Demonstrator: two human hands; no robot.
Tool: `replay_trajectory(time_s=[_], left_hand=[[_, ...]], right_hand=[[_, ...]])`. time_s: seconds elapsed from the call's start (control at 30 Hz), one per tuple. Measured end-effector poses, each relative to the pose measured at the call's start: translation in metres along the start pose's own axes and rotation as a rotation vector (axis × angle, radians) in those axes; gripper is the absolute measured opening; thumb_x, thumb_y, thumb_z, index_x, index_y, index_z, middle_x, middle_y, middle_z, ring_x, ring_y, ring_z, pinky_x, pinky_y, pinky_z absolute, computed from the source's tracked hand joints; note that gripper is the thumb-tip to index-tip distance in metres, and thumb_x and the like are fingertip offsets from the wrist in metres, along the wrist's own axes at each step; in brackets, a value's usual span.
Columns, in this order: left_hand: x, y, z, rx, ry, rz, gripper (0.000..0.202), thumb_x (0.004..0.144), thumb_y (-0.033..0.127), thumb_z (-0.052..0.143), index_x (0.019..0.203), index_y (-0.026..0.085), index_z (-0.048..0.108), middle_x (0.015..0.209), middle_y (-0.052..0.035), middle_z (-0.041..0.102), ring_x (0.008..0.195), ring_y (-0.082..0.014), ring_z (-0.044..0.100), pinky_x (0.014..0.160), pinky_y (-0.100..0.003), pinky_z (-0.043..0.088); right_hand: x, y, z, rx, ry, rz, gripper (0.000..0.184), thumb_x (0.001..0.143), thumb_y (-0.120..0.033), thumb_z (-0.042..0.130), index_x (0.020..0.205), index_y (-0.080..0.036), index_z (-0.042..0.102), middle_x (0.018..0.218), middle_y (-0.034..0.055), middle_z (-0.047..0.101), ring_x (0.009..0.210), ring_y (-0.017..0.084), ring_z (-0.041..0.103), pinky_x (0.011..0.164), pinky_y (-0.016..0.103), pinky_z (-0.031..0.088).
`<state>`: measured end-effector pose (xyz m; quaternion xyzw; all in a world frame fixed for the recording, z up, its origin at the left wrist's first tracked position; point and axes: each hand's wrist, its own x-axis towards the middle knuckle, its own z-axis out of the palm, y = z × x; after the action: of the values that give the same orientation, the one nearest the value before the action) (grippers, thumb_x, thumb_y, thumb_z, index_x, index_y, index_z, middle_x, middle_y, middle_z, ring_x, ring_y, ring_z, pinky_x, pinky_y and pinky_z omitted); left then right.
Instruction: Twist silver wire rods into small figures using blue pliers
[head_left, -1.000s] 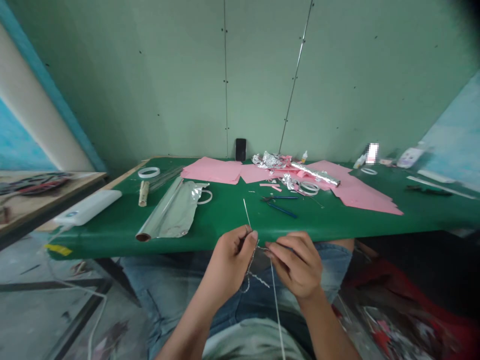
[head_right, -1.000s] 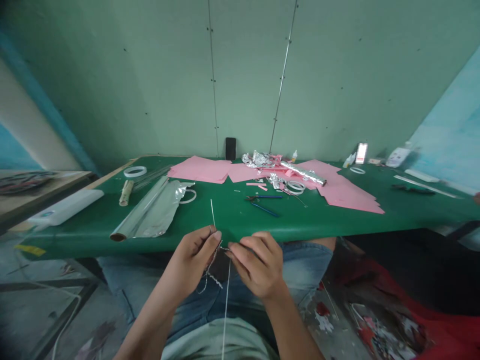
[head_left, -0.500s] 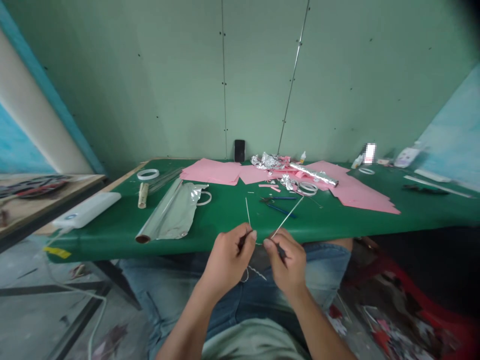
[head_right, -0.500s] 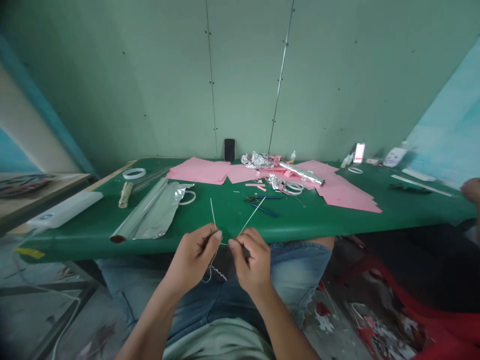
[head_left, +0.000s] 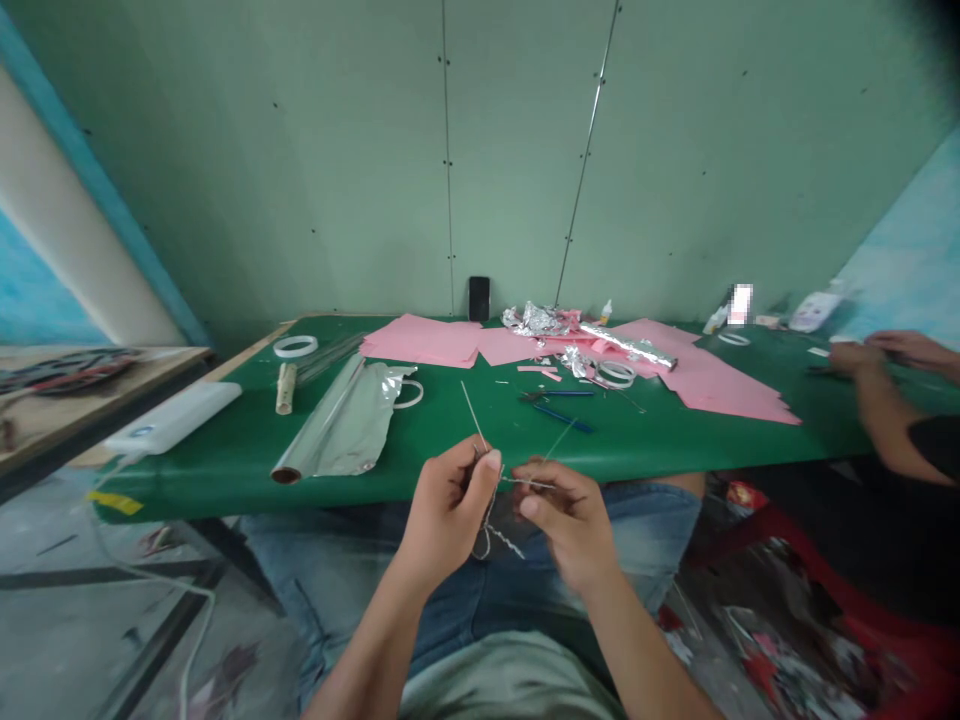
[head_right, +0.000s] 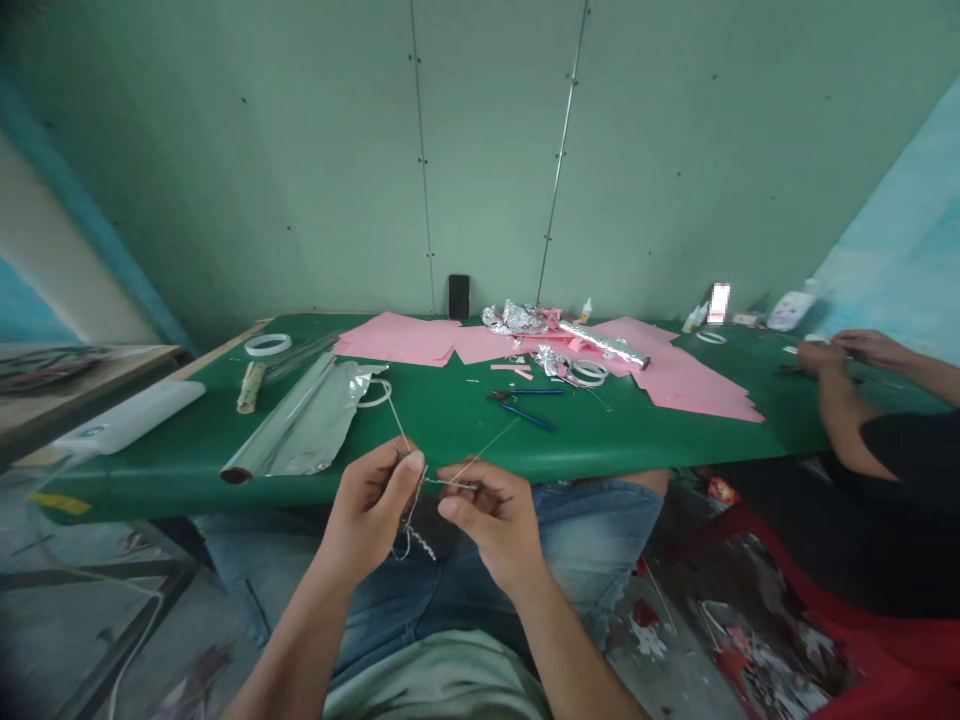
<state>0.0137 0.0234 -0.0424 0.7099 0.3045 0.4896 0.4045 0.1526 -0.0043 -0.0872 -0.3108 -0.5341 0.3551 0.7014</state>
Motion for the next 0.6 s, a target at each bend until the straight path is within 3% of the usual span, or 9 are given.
replay_trajectory(time_s=[0.2, 0.33, 0.4, 0.47, 0.6], left_hand=[[0.002, -0.005, 0.013, -0.36, -0.062, -0.287, 0.039, 0.085, 0.047, 0.06, 0.063, 0.02, 0.042, 0.049, 0.0093, 0.03, 0.044, -0.0065, 0.022, 0.042, -0.02, 0.018], [0.002, -0.007, 0.02, -0.451, -0.107, -0.432, 0.041, 0.081, 0.051, 0.063, 0.063, 0.021, 0.04, 0.048, 0.0103, 0.028, 0.042, -0.0063, 0.02, 0.041, -0.02, 0.016], [0.001, -0.007, 0.024, -0.383, -0.05, -0.383, 0.041, 0.085, 0.049, 0.059, 0.062, 0.022, 0.038, 0.047, 0.0096, 0.029, 0.042, -0.0073, 0.021, 0.042, -0.022, 0.018], [-0.001, -0.008, 0.028, -0.211, 0.093, -0.242, 0.04, 0.089, 0.044, 0.054, 0.061, 0.022, 0.037, 0.049, 0.0081, 0.03, 0.044, -0.0086, 0.025, 0.044, -0.023, 0.022], [-0.003, -0.012, 0.032, 0.161, 0.339, 0.025, 0.03, 0.087, 0.031, 0.057, 0.063, 0.021, 0.043, 0.052, 0.007, 0.035, 0.048, -0.0099, 0.033, 0.052, -0.025, 0.026]], right_hand=[[0.003, 0.012, 0.002, 0.0, 0.062, -0.174, 0.036, 0.073, -0.059, 0.074, 0.081, -0.025, 0.072, 0.066, -0.0004, 0.061, 0.056, 0.014, 0.055, 0.048, 0.026, 0.044], [0.009, 0.007, -0.003, -0.105, 0.131, -0.291, 0.023, 0.073, -0.044, 0.078, 0.068, -0.023, 0.07, 0.068, 0.0002, 0.062, 0.061, 0.014, 0.057, 0.055, 0.028, 0.045], [0.01, 0.004, -0.003, -0.165, 0.191, -0.329, 0.014, 0.074, -0.033, 0.078, 0.069, -0.023, 0.071, 0.069, 0.0002, 0.064, 0.065, 0.015, 0.059, 0.058, 0.028, 0.046], [0.009, 0.004, 0.001, -0.214, 0.273, -0.344, 0.01, 0.079, -0.025, 0.074, 0.07, -0.022, 0.07, 0.072, 0.0004, 0.064, 0.067, 0.014, 0.061, 0.059, 0.027, 0.047], [0.007, 0.011, 0.012, -0.292, 0.347, -0.325, 0.016, 0.087, -0.021, 0.064, 0.071, -0.018, 0.065, 0.073, 0.0015, 0.063, 0.066, 0.014, 0.063, 0.056, 0.025, 0.049]])
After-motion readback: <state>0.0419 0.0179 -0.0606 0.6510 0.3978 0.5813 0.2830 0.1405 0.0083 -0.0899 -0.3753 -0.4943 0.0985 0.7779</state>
